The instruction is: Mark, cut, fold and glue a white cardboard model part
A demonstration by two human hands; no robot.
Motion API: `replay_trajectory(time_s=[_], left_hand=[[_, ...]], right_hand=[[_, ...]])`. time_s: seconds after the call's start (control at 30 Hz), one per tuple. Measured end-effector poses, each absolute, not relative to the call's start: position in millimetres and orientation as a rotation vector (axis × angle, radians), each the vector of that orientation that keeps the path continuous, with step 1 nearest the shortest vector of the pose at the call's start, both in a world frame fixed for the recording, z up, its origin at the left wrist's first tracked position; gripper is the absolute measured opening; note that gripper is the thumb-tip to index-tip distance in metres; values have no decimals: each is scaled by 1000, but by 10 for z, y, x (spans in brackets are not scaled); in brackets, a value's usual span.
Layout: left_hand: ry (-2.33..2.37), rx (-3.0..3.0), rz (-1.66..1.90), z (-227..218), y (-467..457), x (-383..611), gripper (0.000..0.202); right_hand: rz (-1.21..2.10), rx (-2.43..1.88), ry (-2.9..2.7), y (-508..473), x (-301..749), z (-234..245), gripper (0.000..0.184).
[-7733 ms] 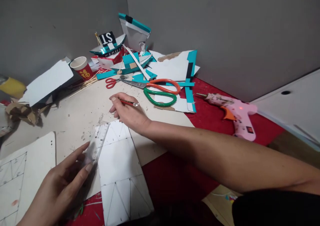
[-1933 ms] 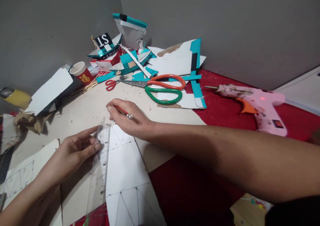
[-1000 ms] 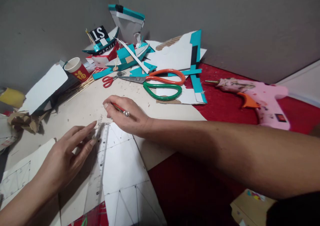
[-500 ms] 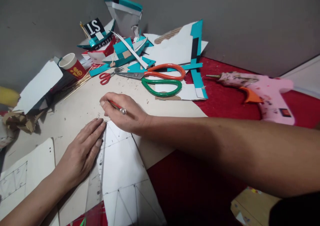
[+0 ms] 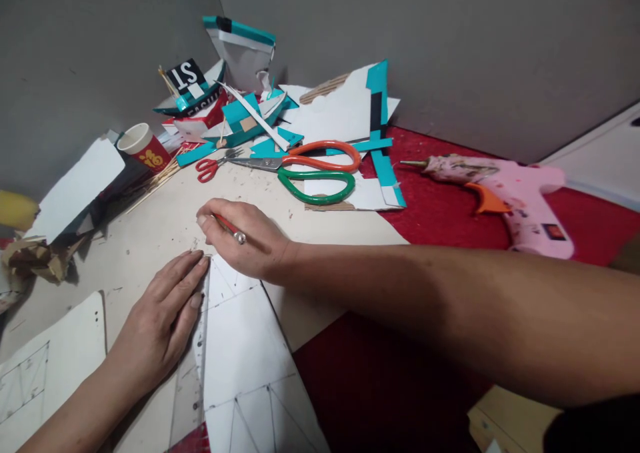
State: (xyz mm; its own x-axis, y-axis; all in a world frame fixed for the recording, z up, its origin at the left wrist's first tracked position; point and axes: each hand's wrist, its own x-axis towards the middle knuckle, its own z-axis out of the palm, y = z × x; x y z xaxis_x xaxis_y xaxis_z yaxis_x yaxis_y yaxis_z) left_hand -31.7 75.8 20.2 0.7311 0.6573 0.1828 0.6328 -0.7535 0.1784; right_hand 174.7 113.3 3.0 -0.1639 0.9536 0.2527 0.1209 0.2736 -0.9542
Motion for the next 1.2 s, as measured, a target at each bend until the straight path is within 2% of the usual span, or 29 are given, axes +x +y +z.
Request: replay_trajectory(time_s=[1.2], left_hand=[[1050,2714,343,225,807,-335,49]], right_hand=[[1067,-1086,-1521,1151,1725,25,24]])
